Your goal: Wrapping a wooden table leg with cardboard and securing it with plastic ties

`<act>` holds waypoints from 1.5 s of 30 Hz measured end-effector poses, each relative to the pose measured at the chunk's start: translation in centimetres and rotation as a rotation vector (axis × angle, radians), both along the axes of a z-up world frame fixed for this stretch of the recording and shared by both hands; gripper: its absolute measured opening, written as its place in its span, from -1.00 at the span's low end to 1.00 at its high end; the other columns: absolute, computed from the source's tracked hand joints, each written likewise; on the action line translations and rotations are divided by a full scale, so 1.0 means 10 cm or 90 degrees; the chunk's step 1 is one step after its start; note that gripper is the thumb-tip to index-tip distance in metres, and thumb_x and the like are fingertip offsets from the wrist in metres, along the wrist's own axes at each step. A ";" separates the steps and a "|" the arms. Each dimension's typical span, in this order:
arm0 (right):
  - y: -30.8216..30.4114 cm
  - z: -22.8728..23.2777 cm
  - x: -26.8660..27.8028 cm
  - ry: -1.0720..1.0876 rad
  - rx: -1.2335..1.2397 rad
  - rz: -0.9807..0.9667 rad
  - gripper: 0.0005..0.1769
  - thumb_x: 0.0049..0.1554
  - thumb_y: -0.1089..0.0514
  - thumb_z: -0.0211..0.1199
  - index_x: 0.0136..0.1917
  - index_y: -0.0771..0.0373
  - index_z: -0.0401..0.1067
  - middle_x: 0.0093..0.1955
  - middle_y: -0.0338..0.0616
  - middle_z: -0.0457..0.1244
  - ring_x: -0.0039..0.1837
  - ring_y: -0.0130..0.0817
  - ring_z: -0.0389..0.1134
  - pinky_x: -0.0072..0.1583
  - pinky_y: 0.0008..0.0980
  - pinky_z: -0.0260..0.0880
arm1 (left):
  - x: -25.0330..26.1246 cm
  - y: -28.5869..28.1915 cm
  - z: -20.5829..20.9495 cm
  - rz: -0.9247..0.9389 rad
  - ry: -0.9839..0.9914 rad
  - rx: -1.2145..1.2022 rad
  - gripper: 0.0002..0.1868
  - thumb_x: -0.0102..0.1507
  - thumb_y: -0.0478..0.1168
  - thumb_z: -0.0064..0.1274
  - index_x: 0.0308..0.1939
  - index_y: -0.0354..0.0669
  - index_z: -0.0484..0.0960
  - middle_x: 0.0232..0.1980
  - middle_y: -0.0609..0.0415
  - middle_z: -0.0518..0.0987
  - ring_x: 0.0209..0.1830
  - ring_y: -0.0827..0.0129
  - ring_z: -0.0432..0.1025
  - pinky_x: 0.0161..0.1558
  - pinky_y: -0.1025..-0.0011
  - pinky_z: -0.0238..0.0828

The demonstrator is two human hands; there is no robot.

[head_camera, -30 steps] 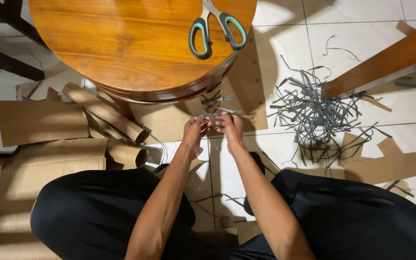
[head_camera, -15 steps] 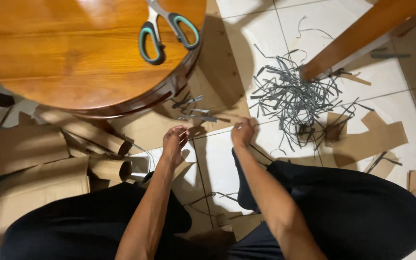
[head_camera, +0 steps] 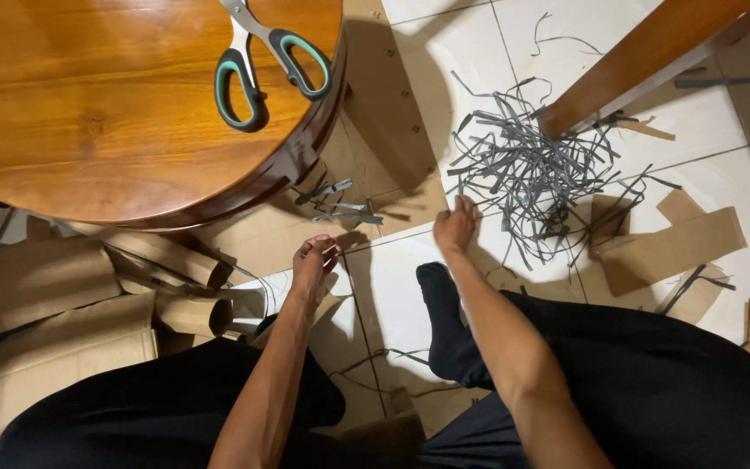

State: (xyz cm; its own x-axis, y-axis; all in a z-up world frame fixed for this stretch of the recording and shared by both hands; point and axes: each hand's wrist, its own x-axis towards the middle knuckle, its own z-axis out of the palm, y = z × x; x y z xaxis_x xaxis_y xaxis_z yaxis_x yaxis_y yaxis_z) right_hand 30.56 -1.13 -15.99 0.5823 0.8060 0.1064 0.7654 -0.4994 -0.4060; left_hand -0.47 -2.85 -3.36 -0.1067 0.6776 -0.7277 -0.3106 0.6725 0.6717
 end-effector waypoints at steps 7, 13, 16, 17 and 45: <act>0.12 -0.32 0.27 0.084 -0.190 0.003 -0.43 0.10 -0.11 0.14 0.39 -0.11 0.40 0.60 -0.07 0.00 0.55 0.15 0.05 0.44 0.22 0.09 | -0.08 -0.09 0.15 0.022 0.000 -0.020 -0.74 0.22 -0.22 0.11 -0.01 -0.10 0.54 -0.08 0.07 0.64 -0.12 0.30 0.55 0.17 0.22 0.40; 0.07 -0.28 0.15 0.151 -0.137 0.029 -0.40 0.13 0.02 0.11 0.43 0.17 0.35 0.50 -0.03 0.16 0.54 -0.02 0.12 0.52 0.00 0.01 | -0.11 -0.10 0.07 0.032 -0.006 -0.018 -0.73 0.22 -0.23 0.10 0.00 -0.11 0.54 -0.06 0.07 0.63 -0.11 0.32 0.54 0.19 0.23 0.40; -0.07 -0.03 -0.20 0.079 0.005 0.036 -0.39 0.08 0.16 0.13 0.40 0.33 0.35 0.45 0.12 0.20 0.51 0.04 0.15 0.51 -0.04 0.03 | -0.06 -0.09 0.09 0.018 -0.004 -0.019 -0.73 0.23 -0.22 0.09 0.01 -0.12 0.54 -0.06 0.07 0.63 -0.10 0.32 0.54 0.20 0.23 0.39; -0.13 0.09 -0.32 0.002 0.099 0.047 -0.41 0.03 0.28 0.16 0.35 0.45 0.38 0.36 0.25 0.25 0.45 0.11 0.21 0.47 -0.03 0.10 | -0.03 -0.08 0.09 0.007 0.000 -0.016 -0.73 0.23 -0.22 0.09 0.01 -0.11 0.54 -0.06 0.06 0.62 -0.10 0.31 0.55 0.19 0.23 0.40; -0.21 0.76 -1.84 0.761 0.060 -0.037 -0.69 0.31 0.11 -0.02 0.09 0.03 0.57 -0.22 -0.27 0.33 -0.19 -0.53 0.29 -0.10 -0.53 0.40 | 0.10 -0.23 -0.27 -0.350 0.337 0.180 -0.86 0.27 -0.12 0.08 -0.21 0.03 0.73 -0.23 -0.09 0.70 -0.06 -0.03 0.59 0.02 0.08 0.52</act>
